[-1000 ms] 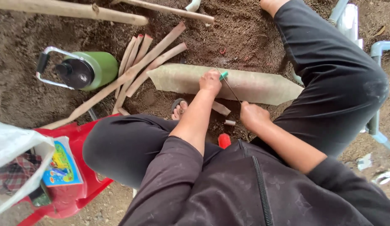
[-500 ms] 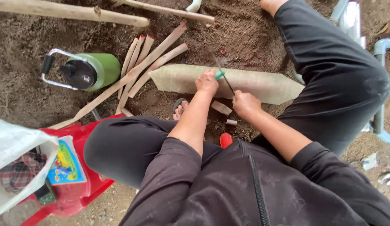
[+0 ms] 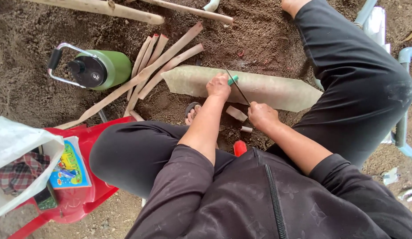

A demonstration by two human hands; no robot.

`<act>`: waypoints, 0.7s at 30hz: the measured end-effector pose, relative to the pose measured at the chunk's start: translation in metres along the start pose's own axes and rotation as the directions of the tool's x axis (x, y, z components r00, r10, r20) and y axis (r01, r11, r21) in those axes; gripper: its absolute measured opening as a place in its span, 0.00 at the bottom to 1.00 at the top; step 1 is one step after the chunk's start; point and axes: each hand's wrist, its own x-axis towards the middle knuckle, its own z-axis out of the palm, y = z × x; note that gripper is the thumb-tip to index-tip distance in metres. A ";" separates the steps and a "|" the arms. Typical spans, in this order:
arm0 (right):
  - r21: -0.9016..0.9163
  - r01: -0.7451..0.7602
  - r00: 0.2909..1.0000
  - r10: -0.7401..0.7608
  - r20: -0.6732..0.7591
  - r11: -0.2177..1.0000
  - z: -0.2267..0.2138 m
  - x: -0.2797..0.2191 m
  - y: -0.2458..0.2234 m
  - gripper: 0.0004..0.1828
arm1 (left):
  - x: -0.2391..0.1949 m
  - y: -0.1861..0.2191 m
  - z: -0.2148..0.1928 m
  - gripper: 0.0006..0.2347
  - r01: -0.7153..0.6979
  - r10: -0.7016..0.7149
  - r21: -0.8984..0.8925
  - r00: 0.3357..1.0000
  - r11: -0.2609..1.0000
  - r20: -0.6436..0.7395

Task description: The person sits on the ground and uses a knife to cut a long piece of bamboo into smaller segments. The person holds the bamboo steady with one hand while sawing through it with the knife in the other hand, creating a pile of cut pieces.

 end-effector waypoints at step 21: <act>-0.100 0.041 0.998 -0.036 0.051 0.994 -0.014 0.005 -0.024 0.20 | -0.001 -0.003 0.011 0.15 -0.047 0.047 -0.014 0.998 0.999 -0.047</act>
